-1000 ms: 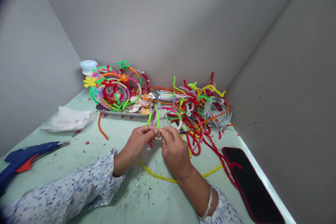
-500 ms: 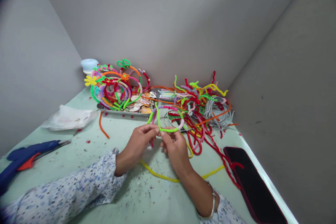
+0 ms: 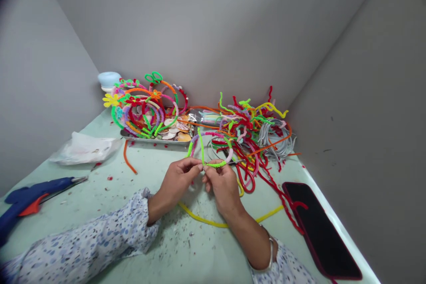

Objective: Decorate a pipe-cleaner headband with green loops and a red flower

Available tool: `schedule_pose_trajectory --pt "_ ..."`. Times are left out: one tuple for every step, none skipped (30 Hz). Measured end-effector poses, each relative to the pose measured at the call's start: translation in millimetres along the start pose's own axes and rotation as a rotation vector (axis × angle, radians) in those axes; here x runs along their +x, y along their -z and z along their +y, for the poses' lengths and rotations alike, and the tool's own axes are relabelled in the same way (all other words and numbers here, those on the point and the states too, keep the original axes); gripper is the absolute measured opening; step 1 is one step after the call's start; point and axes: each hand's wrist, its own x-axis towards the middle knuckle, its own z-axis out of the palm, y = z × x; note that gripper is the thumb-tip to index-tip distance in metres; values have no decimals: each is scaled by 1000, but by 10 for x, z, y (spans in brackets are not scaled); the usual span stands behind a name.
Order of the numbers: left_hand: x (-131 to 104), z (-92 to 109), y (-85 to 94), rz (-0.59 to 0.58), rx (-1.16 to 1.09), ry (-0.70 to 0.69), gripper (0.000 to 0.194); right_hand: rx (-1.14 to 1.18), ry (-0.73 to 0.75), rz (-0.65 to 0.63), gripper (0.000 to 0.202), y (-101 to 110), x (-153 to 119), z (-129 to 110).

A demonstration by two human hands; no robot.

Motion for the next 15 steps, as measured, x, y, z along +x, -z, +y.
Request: schedule_pose_trajectory --pt "-3 -9 -1 1 16 -10 19 -13 4 10 23 0 -1 0" --pt "-7 -18 -1 2 29 -19 19 -33 10 23 23 -1 -2 0" --pt "-9 -28 -1 3 40 -26 19 -58 20 34 23 -1 -3 0" --pt "-11 -37 -2 6 49 -32 19 -83 31 44 22 -1 -4 0" --pt "-12 -45 -2 7 57 -35 18 -102 41 51 22 -2 -3 0" --pt "-13 -52 -3 7 62 -38 19 -114 51 57 22 -3 -1 0" --pt "-12 -56 -3 5 63 -39 19 -119 58 63 23 -3 3 0" --pt "-10 -59 -4 1 62 -39 19 -119 62 68 23 -4 7 1" --pt "-8 -59 -5 0 58 -40 19 -116 62 74 22 -4 13 1" --pt "-5 -57 -5 2 55 -39 19 -112 60 77 22 -3 19 0" --pt "-3 -52 -5 8 52 -37 19 -111 60 75 21 -2 25 -1" --pt "0 -45 -5 13 48 -33 19 -112 60 70 20 0 31 -3" --pt "2 -37 -6 16 43 -26 19 -114 61 65 19 3 36 -6" --pt "4 -30 -7 17 35 -16 19 -117 62 61 18 5 39 -10" --pt "5 -23 -9 16 21 -5 20 -123 64 59 16 7 40 -15"
